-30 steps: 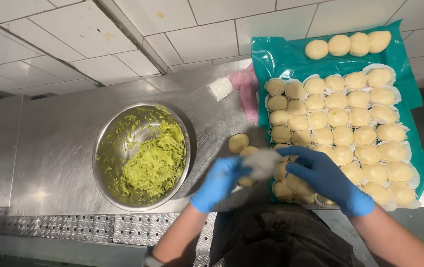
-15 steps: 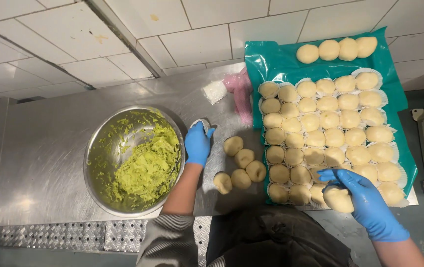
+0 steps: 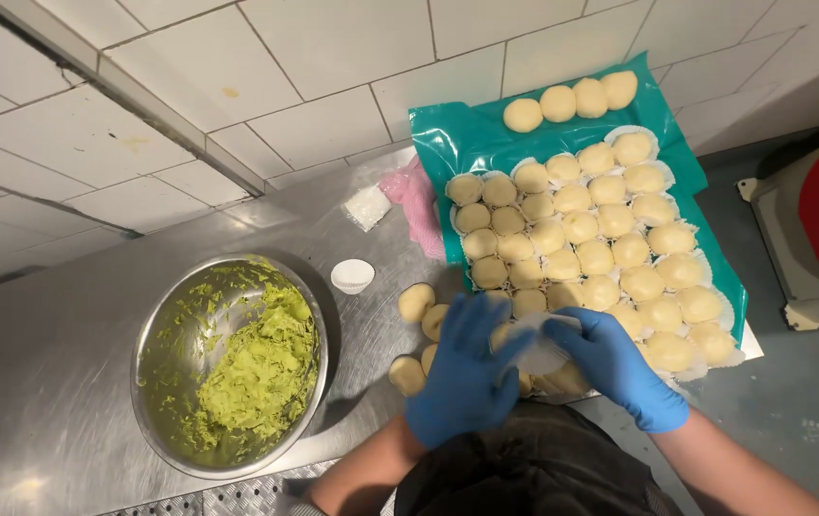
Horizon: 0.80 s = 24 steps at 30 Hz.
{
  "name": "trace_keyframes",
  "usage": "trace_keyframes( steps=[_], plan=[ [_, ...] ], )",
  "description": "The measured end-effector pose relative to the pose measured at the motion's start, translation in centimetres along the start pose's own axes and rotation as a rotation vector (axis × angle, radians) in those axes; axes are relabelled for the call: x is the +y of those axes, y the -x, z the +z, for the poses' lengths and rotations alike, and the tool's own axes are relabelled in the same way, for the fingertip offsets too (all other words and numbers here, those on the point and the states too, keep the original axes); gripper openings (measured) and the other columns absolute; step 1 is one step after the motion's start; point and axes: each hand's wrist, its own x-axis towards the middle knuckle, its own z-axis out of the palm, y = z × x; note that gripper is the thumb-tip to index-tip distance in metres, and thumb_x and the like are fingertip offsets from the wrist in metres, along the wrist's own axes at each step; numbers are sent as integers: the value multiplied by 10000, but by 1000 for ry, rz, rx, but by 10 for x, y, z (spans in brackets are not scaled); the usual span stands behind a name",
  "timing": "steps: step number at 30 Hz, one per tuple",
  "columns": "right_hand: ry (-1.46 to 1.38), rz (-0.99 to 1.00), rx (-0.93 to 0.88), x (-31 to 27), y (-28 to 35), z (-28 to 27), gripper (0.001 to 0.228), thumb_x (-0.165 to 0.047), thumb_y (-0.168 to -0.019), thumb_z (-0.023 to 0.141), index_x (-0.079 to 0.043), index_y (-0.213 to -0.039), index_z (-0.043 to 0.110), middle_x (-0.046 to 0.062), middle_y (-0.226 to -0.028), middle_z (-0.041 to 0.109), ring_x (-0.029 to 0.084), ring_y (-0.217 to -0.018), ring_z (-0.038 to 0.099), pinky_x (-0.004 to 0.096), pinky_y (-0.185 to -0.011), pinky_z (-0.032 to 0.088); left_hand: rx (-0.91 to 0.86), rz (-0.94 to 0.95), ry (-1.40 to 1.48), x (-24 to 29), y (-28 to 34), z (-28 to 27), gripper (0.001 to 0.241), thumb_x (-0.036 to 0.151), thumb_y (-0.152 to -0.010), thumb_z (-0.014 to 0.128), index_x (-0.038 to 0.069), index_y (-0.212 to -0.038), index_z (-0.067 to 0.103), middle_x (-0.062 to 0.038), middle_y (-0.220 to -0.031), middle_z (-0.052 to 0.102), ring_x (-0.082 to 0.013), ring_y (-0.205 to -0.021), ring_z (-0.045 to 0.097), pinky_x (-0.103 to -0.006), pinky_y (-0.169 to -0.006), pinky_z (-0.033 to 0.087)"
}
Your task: Filling pre-portioned dough balls with a green paste and shaping them into rounds.
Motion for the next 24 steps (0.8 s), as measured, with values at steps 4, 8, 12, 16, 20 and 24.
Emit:
trace_keyframes(
  steps=[4, 8, 12, 16, 20, 24],
  plan=[
    [331, -82, 70, -6, 8, 0, 300, -197, -886, 697, -68, -1133, 811, 113, -868, 736, 275, -808, 639, 385, -751, 517, 74, -541, 984, 9, -12, 2, 950, 196, -888, 683, -15, -1614, 107, -304, -1677, 137, -457, -1555, 161, -538, -1270, 186],
    [347, -60, 39, -14, 11, 8, 360, -337, -890, 705, -112, -1146, 821, 166, -1125, 804, 425, -1127, 706, 544, -993, 541, 99, -914, 1429, 8, -12, 40, 536, 115, -1033, 560, -67, -1521, 432, -371, -1437, 522, -506, -1388, 460, -617, -1211, 322],
    [-122, 160, 255, 31, -11, 5, 508, -445, -1086, 458, -121, -1043, 848, 138, -1054, 782, 313, -1069, 669, 449, -1039, 466, 503, -976, 1699, -22, 17, 79, 561, 204, -962, 704, -59, -1434, 556, -296, -1474, 548, -372, -1428, 488, -420, -1249, 352],
    [-355, 142, 192, 63, -14, 4, 566, -76, -892, 703, 27, -1397, 468, 197, -1230, 689, 290, -1036, 700, 416, -920, 553, 601, -1315, 1714, -37, 33, 76, 353, 93, -1008, 518, 10, -1323, 655, -151, -1156, 696, -232, -976, 650, -333, -842, 532],
    [-805, 325, 200, -13, 15, 23, 462, 36, -983, 500, 93, -1441, 501, 321, -1379, 565, 492, -1241, 568, 611, -1084, 441, 595, -1486, 1408, -22, 14, 71, 412, 268, -1009, 574, 92, -1360, 697, -229, -1480, 580, -479, -1356, 527, -609, -1178, 403],
    [-269, 115, 16, -38, 21, 10, 546, -72, -901, 609, -64, -1447, 601, 310, -1509, 518, 528, -1389, 480, 650, -1144, 379, 369, -1349, 1316, -8, -12, 72, 354, 241, -1065, 524, 194, -1369, 699, -97, -1504, 590, -299, -1436, 497, -495, -1218, 355]
  ],
)
